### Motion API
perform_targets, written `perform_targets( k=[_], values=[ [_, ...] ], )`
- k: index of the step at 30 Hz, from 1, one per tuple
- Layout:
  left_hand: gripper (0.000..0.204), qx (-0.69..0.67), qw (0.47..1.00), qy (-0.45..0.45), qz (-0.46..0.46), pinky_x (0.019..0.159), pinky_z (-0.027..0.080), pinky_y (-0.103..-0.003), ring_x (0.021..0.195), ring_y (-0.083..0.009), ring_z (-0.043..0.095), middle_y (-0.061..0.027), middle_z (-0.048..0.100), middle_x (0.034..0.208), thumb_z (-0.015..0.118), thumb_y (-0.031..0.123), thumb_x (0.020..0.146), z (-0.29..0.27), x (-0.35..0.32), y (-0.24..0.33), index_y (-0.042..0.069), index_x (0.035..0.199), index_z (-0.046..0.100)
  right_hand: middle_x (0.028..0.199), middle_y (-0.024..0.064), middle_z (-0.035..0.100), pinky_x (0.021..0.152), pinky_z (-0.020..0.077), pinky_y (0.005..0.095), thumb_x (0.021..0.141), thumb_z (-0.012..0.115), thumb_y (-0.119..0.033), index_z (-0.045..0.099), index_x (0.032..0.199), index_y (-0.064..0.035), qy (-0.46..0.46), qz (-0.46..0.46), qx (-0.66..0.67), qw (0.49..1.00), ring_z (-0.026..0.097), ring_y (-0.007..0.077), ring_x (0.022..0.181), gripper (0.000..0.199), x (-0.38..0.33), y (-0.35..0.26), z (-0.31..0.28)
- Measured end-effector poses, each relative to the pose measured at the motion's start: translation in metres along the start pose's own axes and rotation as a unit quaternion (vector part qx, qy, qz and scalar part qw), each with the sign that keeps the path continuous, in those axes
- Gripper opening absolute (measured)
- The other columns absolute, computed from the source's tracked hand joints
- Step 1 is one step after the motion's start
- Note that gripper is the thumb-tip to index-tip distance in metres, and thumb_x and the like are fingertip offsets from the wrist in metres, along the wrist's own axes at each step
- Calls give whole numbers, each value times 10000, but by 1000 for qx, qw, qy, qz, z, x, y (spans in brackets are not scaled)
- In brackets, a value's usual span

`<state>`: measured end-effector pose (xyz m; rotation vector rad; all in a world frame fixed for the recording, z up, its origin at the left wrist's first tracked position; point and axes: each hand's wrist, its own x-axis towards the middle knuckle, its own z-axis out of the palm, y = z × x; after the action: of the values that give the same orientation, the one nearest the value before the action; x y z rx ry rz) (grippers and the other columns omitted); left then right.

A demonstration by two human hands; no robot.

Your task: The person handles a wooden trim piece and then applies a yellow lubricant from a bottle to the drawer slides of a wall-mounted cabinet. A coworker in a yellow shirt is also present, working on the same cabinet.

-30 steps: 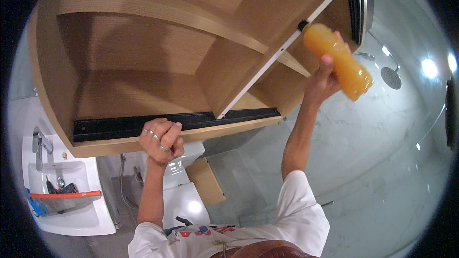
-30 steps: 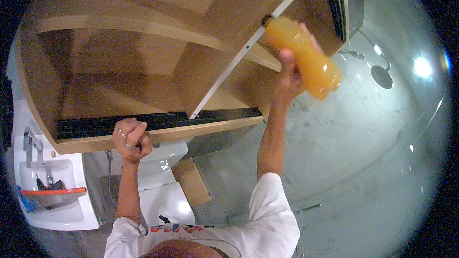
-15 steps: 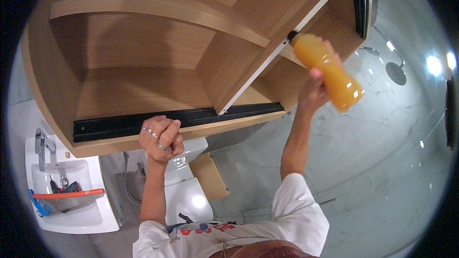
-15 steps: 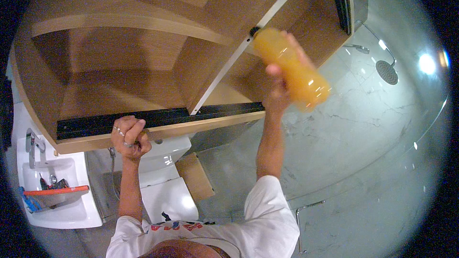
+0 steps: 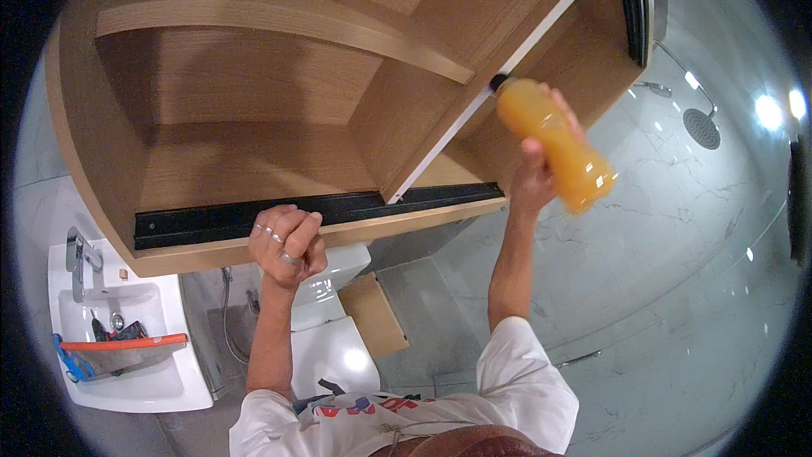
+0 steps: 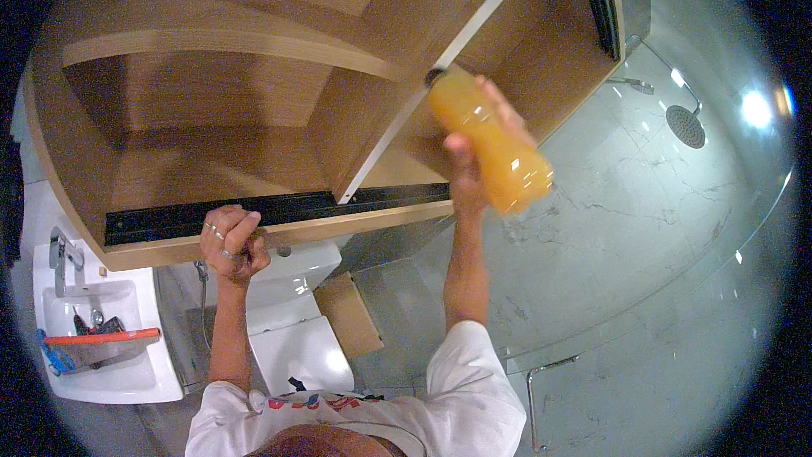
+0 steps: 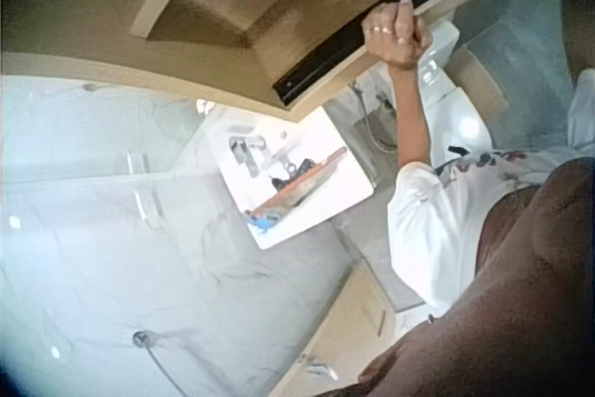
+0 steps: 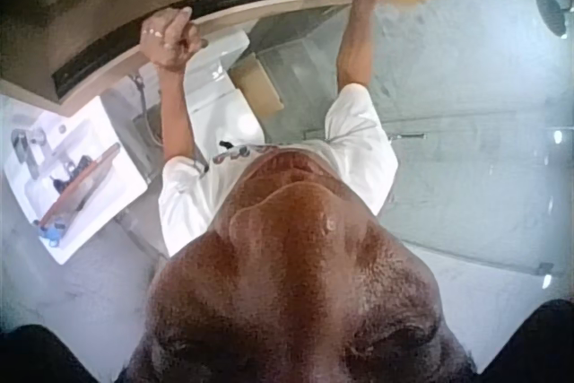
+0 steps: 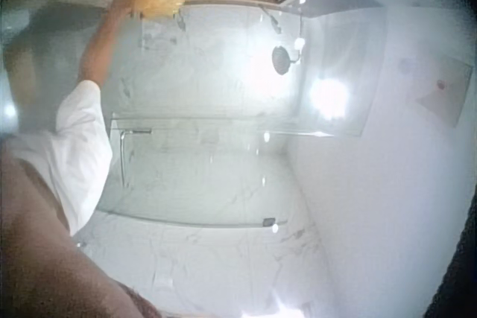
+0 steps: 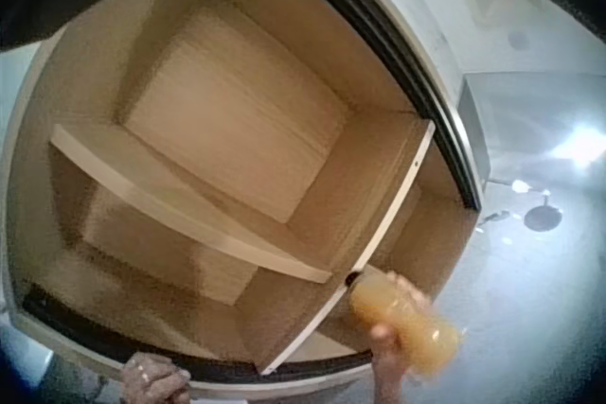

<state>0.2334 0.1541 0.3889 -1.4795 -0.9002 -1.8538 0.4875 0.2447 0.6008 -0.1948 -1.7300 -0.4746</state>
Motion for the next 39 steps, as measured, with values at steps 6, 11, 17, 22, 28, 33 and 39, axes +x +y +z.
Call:
perform_targets(
  k=[6, 11, 17, 22, 28, 33, 39],
  values=[
    [382, 5, 1000, 18, -6, 649, 537, -401, 701, -279, 616, -88, 621, 808, 602, -29, 642, 1, -1, 0, 88, 1003, 649, 1289, 195, 600, 1025, 479, 411, 899, 706, -428, 565, 1231, 42, 85, 58, 56, 993, 604, 279, 1169, 593, 28, 5, 2],
    [402, -9, 1000, 8, -5, 658, 539, -407, 706, -280, 620, -89, 620, 805, 603, -36, 634, 2, -2, 0, 93, 1012, 647, 1279, 206, 599, 1033, 476, 440, 899, 702, -435, 550, 1247, 43, 1, 33, 30, 999, 604, 324, 1180, 610, 2, -6, -2],
    [405, 8, 1000, 15, -10, 662, 544, -406, 716, -284, 624, -88, 622, 806, 614, -32, 632, 0, -2, 0, 103, 1012, 645, 1295, 219, 588, 1026, 483, 439, 877, 719, -449, 531, 1269, 45, 61, 64, 64, 994, 619, 308, 1156, 658, 9, -2, 6],
    [402, -4, 1000, 3, -9, 658, 546, -402, 722, -287, 632, -93, 627, 816, 623, -37, 640, 0, -1, 1, 105, 1016, 643, 1287, 211, 599, 1027, 471, 426, 860, 733, -464, 545, 1269, 31, 1, 17, 6, 1000, 610, 300, 1169, 669, -15, -4, 0],
    [379, 18, 1000, 10, 1, 652, 544, -400, 725, -291, 635, -93, 629, 821, 636, -3, 660, -1, -3, -3, 103, 1023, 643, 1213, 211, 642, 991, 495, 426, 845, 720, -517, 622, 1164, 42, 61, 73, 47, 994, 632, 303, 1126, 651, -1, -10, 10],
    [412, 16, 1000, 13, 14, 644, 530, -373, 696, -272, 635, -68, 614, 793, 660, -21, 602, 0, 3, 0, 95, 997, 644, 1203, 198, 643, 958, 523, 429, 860, 706, -513, 595, 1188, 53, 30, -27, -57, 998, 655, 308, 1072, 664, -15, 0, 5],
    [413, 22, 999, 23, 14, 648, 527, -367, 700, -268, 636, -65, 617, 795, 662, -20, 592, 1, 1, -3, 97, 988, 648, 1260, 217, 609, 1004, 493, 435, 888, 717, -413, 518, 1261, 45, 15, 101, 48, 994, 618, 316, 1148, 623, -21, -8, 0]
  ],
)
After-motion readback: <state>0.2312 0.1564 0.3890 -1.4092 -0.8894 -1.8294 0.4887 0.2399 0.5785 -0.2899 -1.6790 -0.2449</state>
